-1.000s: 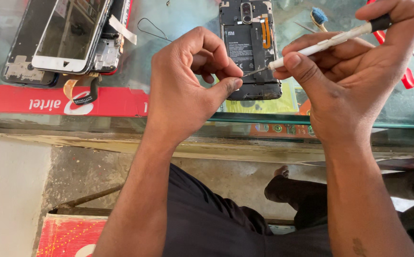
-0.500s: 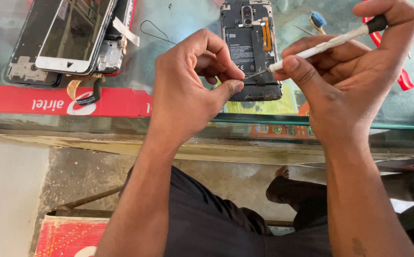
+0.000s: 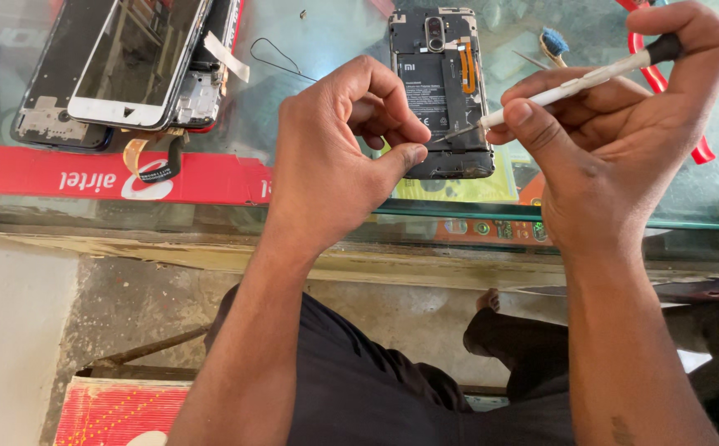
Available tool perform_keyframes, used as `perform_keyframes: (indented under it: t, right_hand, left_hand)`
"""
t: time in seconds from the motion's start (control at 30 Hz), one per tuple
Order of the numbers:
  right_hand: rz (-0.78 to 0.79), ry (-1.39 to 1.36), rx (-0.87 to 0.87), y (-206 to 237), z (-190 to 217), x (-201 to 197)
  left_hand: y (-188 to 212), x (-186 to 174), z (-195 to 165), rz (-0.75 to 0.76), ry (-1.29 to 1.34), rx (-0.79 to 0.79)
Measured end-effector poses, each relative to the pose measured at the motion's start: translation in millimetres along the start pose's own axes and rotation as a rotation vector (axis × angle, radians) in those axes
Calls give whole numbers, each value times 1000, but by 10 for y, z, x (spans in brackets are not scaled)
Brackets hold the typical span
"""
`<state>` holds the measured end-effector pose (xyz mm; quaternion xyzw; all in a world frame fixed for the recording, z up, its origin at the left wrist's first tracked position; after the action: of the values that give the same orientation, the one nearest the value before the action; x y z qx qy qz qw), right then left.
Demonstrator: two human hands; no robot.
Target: The person pries open the back cover of a Xiaomi smartphone on a glass counter, working a white pry tool around the edge of the housing to separate it from the frame. They then lift the cover away, handle the exposed battery and internal components, and hold the opened phone up.
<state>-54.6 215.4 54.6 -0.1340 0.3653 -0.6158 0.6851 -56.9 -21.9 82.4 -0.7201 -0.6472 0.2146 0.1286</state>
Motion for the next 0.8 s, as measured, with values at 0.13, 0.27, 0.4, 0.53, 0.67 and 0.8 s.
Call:
perform_keyframes:
  t: [0.13,0.27,0.4,0.53,0.67,0.8]
  right_hand:
    - [-71,-86,97,5,-55,-23]
    - [-101,-73,84,11,-69,-31]
    - [-142,-50,74,23,-75,-41]
    - [-195,-69,123,40,-86,-53]
    - [-208,-56,128,55,-74,-55]
    - [-220,-69,160,67,-64,-56]
  left_hand:
    - [2,6,8,-2,-5,-4]
    - [11,6,20,-3,7,21]
    - [93,2,15,-49,-154,182]
    - [448,161,-13,-189,-490,446]
    - [736,285,77,-229,-745,472]
    - [744,377,223,-294,-938,540]
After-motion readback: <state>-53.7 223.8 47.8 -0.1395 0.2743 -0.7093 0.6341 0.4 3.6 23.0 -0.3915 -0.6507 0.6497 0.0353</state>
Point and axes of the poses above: each hand's wrist, its own y-axis away from the middle knuckle, its own x-axis out of the palm, z = x × y, the point moved 3 cm from there along -y, towards the middle knuckle, and after that the axes turned 7 degrees about y, right-handed, at the moved point
